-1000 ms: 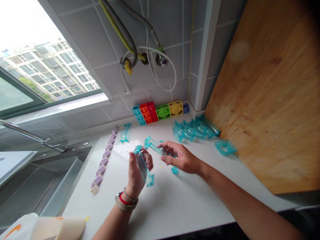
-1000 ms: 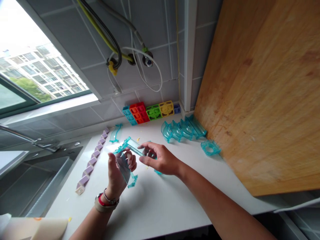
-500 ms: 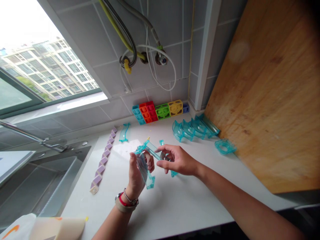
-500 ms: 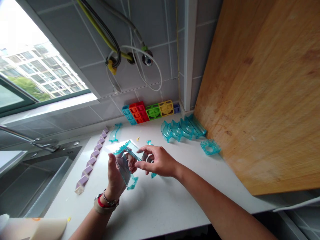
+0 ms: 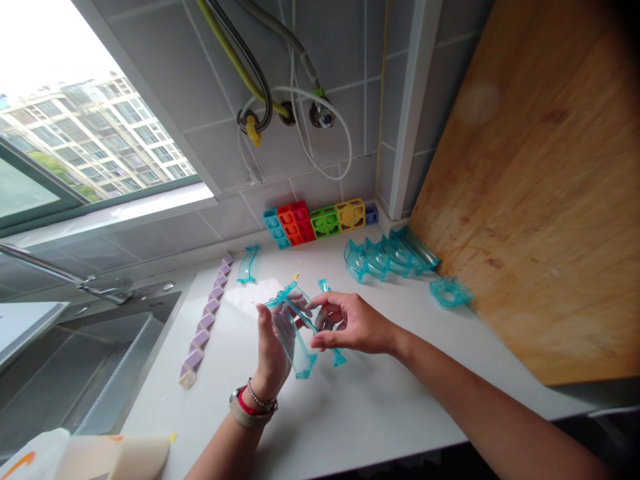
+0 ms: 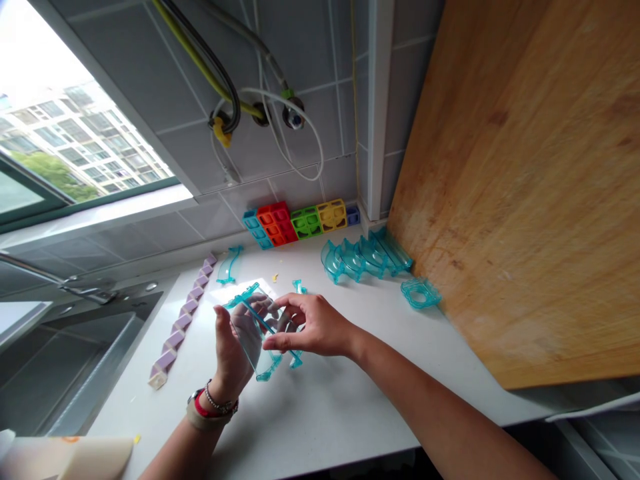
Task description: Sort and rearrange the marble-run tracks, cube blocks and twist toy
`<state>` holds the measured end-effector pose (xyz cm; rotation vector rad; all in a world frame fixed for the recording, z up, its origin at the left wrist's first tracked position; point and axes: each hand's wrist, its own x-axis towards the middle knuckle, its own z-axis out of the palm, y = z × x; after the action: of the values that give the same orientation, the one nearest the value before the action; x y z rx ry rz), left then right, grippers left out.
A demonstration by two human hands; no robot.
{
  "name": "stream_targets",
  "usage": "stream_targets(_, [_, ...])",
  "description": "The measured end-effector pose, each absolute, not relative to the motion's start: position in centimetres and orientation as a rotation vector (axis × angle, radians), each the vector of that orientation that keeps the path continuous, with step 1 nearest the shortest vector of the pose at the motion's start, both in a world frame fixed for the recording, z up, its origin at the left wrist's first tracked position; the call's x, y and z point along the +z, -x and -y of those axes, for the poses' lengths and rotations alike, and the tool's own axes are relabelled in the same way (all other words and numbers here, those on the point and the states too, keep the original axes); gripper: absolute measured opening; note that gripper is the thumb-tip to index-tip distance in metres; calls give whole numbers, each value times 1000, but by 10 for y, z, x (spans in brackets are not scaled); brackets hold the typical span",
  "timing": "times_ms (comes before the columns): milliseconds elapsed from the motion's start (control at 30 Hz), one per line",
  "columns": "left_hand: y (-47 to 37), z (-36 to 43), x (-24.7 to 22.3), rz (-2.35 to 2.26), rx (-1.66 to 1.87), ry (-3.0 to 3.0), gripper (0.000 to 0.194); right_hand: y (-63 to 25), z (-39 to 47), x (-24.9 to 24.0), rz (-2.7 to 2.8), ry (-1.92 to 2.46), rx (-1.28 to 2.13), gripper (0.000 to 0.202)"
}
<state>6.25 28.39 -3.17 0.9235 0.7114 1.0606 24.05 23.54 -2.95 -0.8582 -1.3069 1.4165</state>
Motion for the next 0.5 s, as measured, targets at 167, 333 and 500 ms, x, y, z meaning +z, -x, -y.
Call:
stream_targets(167, [-59,-288,-25,-731,1011,-719,70,-236,-236,-35,1270,831,1482,53])
stream_targets(333, [-51,-299,-26,-634,953,-495,65,-236,-236,-35,1304,868,1384,44])
stream_targets(500, [-49,-307,-35,-660,997,-352,51,-238,-236,-36,1368,918,1349,45])
